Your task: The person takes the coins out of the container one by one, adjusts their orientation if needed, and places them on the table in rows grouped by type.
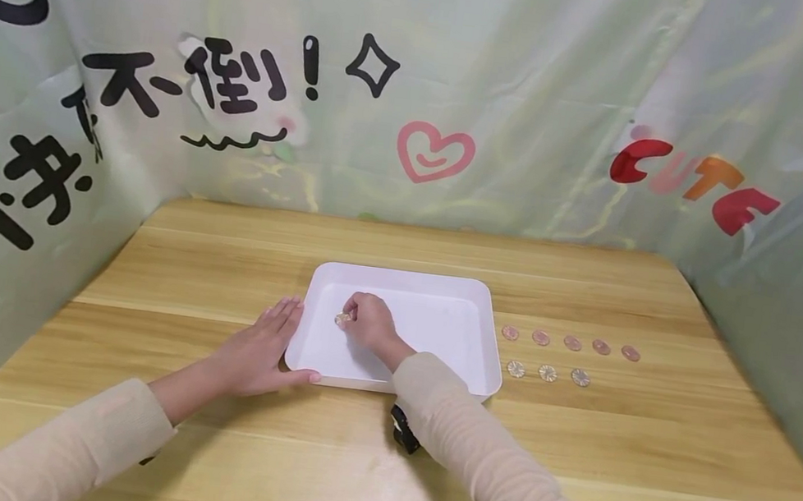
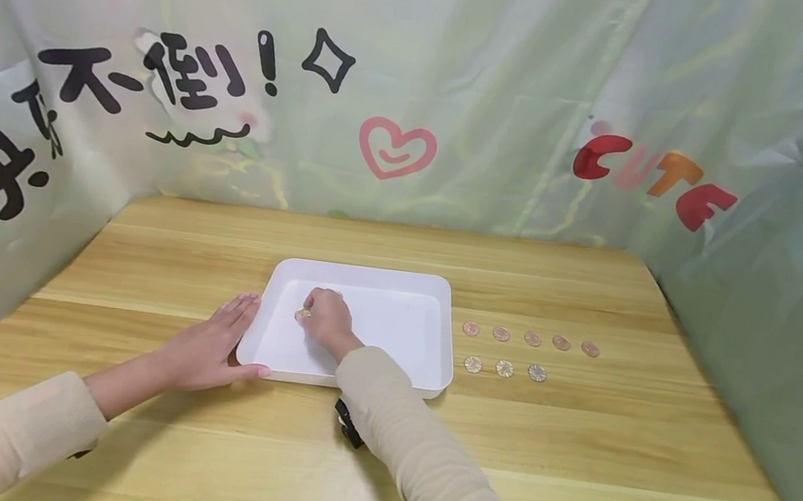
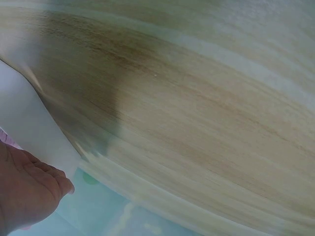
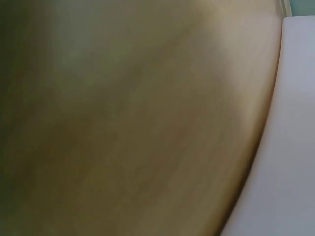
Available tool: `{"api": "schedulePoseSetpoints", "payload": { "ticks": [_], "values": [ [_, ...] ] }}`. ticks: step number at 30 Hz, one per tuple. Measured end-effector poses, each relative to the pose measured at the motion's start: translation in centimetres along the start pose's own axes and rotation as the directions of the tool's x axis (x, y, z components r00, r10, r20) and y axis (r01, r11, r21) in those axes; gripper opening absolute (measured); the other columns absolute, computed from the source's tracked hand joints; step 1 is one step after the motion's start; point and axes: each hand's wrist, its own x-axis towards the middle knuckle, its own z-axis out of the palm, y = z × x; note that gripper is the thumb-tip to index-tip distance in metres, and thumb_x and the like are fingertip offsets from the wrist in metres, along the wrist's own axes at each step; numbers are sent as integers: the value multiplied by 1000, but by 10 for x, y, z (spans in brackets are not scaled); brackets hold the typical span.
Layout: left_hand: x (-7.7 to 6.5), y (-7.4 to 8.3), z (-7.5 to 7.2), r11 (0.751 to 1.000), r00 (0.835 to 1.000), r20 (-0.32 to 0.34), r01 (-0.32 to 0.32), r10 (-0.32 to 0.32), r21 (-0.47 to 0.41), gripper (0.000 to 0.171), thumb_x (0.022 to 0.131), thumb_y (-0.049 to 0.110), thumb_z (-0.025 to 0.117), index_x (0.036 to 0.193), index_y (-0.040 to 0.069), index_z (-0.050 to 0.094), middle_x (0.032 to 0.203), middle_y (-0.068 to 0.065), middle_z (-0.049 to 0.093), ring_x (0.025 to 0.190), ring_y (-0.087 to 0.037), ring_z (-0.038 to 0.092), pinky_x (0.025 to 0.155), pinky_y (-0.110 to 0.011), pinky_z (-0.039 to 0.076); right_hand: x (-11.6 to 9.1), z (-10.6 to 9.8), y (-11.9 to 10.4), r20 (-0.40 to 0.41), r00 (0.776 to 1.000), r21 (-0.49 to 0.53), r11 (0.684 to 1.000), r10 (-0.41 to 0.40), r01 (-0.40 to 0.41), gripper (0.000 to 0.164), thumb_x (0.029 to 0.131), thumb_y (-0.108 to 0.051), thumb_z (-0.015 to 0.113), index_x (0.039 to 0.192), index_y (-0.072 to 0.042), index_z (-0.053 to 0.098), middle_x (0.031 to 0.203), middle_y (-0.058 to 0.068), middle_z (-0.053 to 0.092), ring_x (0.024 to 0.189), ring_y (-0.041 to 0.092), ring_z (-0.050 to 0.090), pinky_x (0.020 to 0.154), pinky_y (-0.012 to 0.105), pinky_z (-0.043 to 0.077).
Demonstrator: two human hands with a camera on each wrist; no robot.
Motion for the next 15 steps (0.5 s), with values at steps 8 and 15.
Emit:
{"api": "schedulePoseSetpoints", "payload": {
  "ticks": [8,15],
  "values": [
    [0,0,-1,1000,1000,-3,-2,2,2,101,81,61,56,140,-14,24,148,-30,23,139,-42,22,112,-52,25,-1,-4,-7,79,996,-70,997,48,-42,11,83,-8,67,88,1,61,80,8,61,70,14,47,65,22,42],
    [0,1,-1,1000,1000,3,2,-2,-2,101,81,60,56,141,-14,23,148,-30,22,139,-42,21,113,-52,24,-1,-5,-9,119,992,-144,989,45,-28,12,83,-9,68,86,-2,59,82,7,60,70,13,46,62,21,40]
  ]
}}
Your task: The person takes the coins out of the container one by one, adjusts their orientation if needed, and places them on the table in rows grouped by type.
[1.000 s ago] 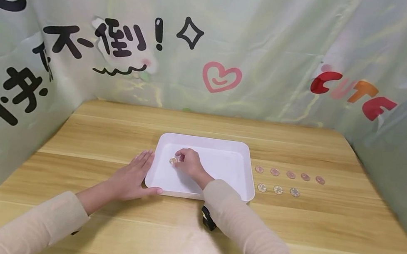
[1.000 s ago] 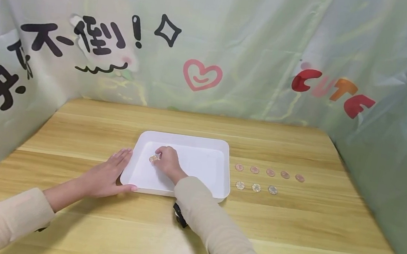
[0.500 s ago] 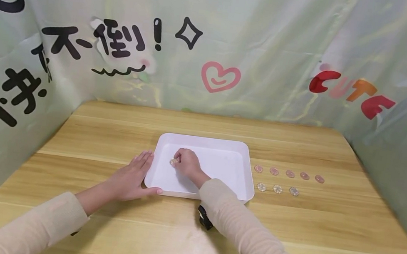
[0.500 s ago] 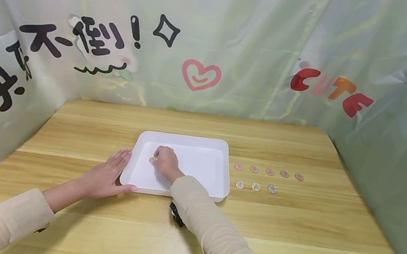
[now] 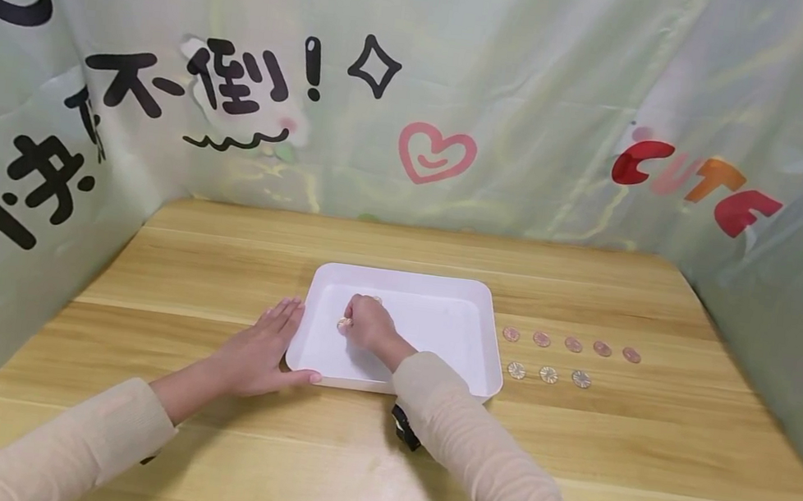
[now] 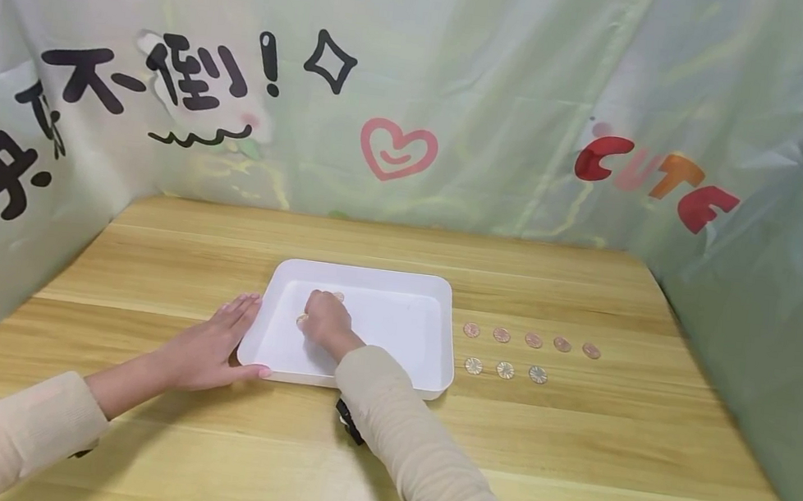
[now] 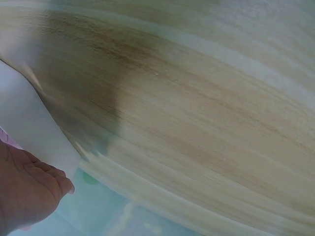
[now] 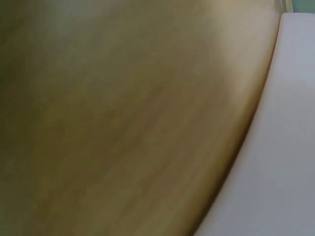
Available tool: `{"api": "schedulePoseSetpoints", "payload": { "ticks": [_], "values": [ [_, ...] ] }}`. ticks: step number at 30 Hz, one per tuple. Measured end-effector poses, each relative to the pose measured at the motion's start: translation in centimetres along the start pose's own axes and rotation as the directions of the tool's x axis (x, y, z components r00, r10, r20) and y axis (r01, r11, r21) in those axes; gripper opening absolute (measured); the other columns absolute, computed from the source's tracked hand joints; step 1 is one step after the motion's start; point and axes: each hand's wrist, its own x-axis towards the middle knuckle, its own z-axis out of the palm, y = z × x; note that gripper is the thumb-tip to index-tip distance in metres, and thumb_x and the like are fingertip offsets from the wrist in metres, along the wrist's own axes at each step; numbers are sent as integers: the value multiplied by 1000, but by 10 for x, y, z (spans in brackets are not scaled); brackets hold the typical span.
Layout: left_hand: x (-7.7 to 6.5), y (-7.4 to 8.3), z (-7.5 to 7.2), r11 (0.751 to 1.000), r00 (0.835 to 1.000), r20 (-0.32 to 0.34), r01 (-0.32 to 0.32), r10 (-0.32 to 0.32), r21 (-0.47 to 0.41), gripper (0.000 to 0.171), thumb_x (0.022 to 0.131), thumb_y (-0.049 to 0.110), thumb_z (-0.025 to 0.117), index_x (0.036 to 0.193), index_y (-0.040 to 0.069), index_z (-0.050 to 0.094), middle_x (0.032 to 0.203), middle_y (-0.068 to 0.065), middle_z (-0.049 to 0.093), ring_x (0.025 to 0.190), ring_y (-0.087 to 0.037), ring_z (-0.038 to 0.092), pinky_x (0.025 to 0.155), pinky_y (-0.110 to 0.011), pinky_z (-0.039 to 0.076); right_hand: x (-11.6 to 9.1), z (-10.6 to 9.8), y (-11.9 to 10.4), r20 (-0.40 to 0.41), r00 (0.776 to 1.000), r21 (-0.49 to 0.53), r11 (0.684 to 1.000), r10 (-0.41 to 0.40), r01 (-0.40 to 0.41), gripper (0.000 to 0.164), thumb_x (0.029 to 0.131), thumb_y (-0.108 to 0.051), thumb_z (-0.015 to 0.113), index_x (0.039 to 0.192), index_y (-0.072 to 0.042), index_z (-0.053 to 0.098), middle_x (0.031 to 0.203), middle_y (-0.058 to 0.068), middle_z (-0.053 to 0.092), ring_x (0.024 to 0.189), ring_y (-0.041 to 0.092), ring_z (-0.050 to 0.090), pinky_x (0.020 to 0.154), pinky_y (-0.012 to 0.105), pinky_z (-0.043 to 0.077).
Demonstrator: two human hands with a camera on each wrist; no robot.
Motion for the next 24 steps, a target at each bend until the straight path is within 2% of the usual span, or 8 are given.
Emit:
{"api": "schedulePoseSetpoints", "payload": {
  "ticks": [3,6,10,13,17,22,24],
  "values": [
    [0,1,0,1000,1000,1,1,-1,0,101,81,60,56,140,-14,23,148,-30,22,139,-42,21,113,-52,24,0,-1,1,0,1000,-28,1000,0,0,14,82,-12,69,84,-3,57,77,4,56,70,13,44,59,21,38],
    [1,1,0,1000,1000,4,3,-3,8,101,81,60,56,141,-14,23,148,-30,22,139,-42,21,113,-52,24,-2,-1,3,-28,1000,4,1000,4,-3,18,81,-12,70,81,-4,55,72,2,49,70,14,43,59,22,35],
    [0,2,0,1000,1000,9,8,-8,15,101,81,60,56,141,-14,23,148,-30,22,139,-42,21,113,-52,24,-6,-5,7,-65,998,144,990,6,4,13,81,-5,68,78,0,56,69,3,50,68,14,44,59,19,35],
    [0,2,0,1000,1000,10,8,-8,17,101,81,60,56,140,-14,22,148,-30,22,139,-42,21,113,-52,24,-7,-8,10,-58,998,233,972,40,-26,9,84,-3,65,77,2,61,73,8,58,67,12,45,57,16,36],
    [0,2,0,1000,1000,11,7,-7,25,102,81,61,55,140,-15,22,148,-31,21,139,-42,21,113,-52,24,-9,-12,14,-31,993,329,939,113,-96,13,85,-4,64,74,2,62,78,11,66,59,8,47,50,14,36],
    [0,2,0,1000,1000,11,7,-7,29,102,81,61,55,140,-15,22,148,-31,21,139,-42,21,112,-52,25,-16,-19,19,-6,983,438,885,181,-160,14,86,-5,62,73,2,62,62,5,60,49,6,47,45,13,38],
    [0,2,-1,1000,1000,11,6,-6,27,102,81,61,55,140,-15,22,148,-31,21,139,-43,21,112,-52,25,-19,-22,21,0,980,451,875,200,-178,14,87,-7,62,75,1,62,58,1,55,50,6,47,44,14,39]
  ]
}}
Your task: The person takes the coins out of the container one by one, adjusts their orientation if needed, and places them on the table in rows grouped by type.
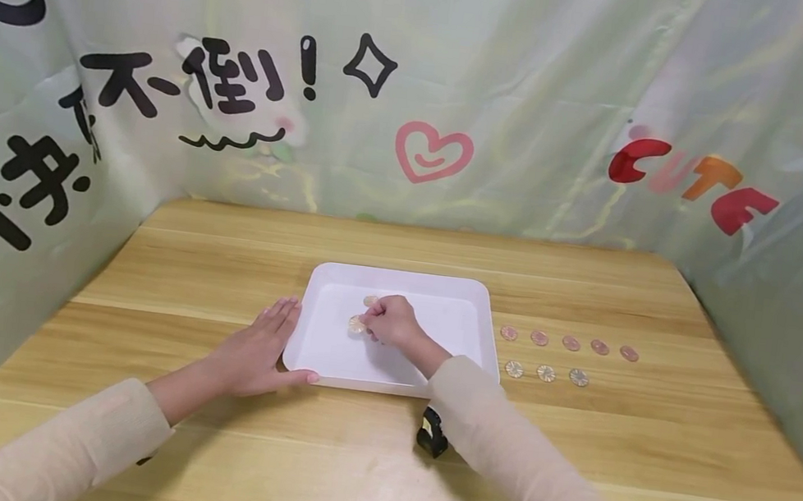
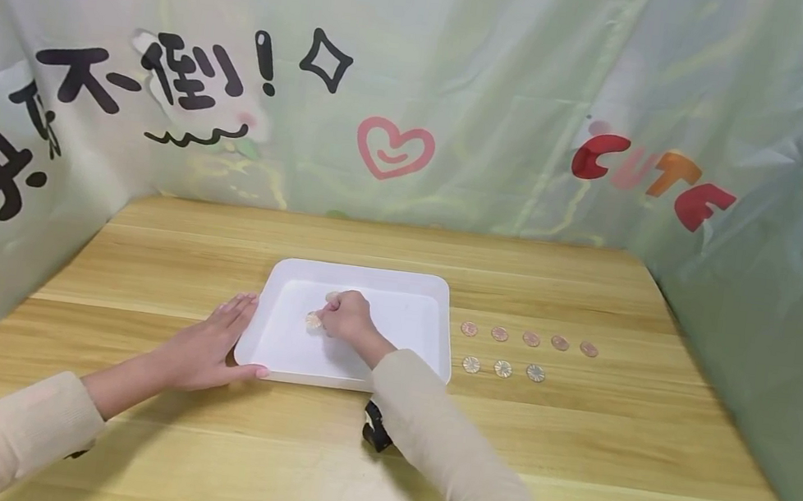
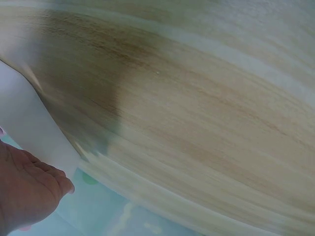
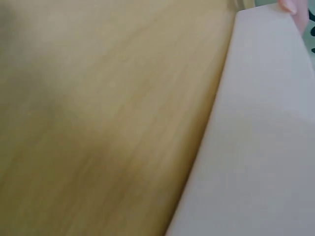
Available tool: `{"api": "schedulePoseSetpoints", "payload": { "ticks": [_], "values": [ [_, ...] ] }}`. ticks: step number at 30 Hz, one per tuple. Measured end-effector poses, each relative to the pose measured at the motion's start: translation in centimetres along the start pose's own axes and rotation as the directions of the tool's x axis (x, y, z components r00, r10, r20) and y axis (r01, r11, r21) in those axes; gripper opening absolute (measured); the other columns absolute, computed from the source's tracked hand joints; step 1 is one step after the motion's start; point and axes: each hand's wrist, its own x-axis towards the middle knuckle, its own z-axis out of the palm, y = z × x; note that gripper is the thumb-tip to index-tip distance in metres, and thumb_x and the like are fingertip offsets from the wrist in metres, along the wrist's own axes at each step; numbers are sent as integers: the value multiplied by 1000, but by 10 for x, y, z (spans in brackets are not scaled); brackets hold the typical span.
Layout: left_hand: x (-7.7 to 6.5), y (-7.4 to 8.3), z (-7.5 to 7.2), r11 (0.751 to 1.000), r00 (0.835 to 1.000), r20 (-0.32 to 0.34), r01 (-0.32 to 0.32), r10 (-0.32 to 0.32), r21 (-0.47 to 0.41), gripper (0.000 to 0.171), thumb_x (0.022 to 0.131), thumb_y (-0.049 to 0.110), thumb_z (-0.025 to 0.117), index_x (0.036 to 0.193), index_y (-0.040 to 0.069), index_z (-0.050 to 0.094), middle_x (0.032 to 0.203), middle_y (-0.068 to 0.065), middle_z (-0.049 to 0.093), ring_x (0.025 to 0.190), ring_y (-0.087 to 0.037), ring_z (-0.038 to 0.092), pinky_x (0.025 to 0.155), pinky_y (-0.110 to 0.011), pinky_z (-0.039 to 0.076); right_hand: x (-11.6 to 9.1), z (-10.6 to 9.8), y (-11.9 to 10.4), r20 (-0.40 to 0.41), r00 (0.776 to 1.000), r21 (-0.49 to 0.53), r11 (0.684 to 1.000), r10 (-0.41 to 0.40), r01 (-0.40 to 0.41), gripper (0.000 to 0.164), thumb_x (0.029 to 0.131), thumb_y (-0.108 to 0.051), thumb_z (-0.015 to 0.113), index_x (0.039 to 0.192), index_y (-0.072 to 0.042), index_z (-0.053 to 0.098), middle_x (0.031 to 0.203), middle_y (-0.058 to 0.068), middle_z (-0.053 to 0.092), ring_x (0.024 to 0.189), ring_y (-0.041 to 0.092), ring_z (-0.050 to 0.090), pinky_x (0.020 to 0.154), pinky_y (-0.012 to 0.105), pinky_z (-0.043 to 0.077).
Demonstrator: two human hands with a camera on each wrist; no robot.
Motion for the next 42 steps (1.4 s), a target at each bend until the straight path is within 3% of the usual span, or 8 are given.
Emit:
{"api": "schedulePoseSetpoints", "payload": {
  "ticks": [16,42],
  "values": [
    [0,0,0,1000,1000,9,5,-5,-12,102,81,63,54,141,-14,21,149,-30,21,139,-42,20,113,-52,24,-24,-42,4,-3,998,140,988,62,-61,11,88,-8,60,84,3,61,64,2,54,53,9,47,48,16,40],
    [0,-1,2,1000,1000,0,1,-1,-11,102,82,62,53,141,-14,21,149,-30,21,139,-42,20,113,-51,23,-58,-105,38,-27,997,156,986,67,-62,16,91,-10,56,92,5,57,68,0,56,59,9,47,54,19,43]
  ]
}}
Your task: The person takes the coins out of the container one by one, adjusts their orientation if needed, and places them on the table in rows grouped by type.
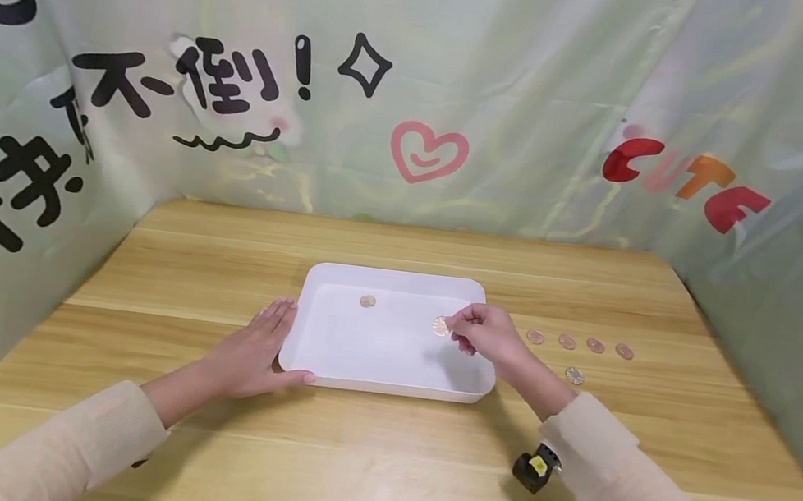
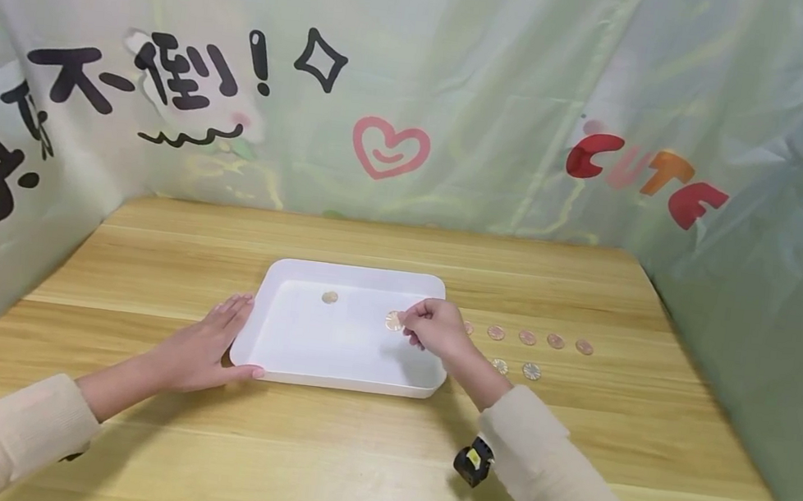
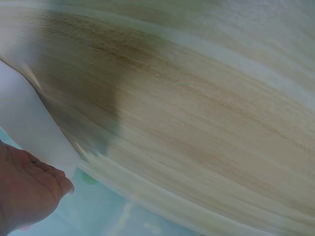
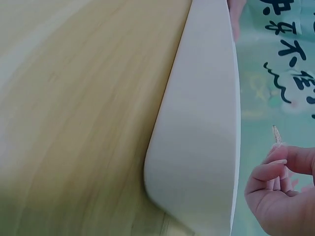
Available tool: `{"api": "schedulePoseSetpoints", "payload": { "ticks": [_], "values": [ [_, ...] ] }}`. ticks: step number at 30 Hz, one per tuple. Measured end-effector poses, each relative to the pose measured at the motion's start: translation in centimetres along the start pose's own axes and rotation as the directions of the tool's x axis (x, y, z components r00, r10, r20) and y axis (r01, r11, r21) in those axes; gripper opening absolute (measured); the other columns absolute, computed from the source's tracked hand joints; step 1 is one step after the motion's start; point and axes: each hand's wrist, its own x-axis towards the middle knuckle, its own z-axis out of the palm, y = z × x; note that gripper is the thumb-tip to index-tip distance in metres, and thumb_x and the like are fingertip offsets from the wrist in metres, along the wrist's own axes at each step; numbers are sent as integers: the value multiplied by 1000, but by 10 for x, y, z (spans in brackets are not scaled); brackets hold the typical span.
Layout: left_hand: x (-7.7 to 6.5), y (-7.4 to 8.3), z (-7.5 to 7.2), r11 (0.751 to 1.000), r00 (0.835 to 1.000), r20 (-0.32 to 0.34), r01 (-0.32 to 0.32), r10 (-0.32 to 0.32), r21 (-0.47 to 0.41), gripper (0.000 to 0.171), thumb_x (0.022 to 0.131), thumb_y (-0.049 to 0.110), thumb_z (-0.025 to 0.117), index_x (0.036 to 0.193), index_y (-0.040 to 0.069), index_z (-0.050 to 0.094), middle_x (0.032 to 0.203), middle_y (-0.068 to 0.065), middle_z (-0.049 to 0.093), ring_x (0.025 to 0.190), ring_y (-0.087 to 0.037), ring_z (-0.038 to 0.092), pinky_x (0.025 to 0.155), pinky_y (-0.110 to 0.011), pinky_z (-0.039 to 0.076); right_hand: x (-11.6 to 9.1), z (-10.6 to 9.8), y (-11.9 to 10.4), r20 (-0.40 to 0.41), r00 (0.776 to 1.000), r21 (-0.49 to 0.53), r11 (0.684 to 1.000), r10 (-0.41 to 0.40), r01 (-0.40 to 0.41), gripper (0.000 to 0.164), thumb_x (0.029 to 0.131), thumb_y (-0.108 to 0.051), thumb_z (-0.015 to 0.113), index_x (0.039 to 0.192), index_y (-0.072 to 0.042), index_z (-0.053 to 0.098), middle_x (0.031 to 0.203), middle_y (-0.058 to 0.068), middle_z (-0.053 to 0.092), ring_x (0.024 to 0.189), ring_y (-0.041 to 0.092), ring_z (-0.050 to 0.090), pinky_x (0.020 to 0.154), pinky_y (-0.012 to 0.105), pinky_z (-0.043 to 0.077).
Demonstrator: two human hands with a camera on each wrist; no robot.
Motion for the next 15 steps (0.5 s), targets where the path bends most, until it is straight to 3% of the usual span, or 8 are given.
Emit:
{"api": "schedulePoseSetpoints", "payload": {
  "ticks": [15],
  "values": [
    [0,0,0,1000,1000,-1,7,-7,-9,103,81,62,55,141,-15,21,149,-30,21,139,-42,21,113,-52,24,-15,-42,21,-11,1000,-16,1000,-3,3,18,92,-9,50,98,7,57,73,-1,56,62,7,48,59,22,45]
  ]
}}
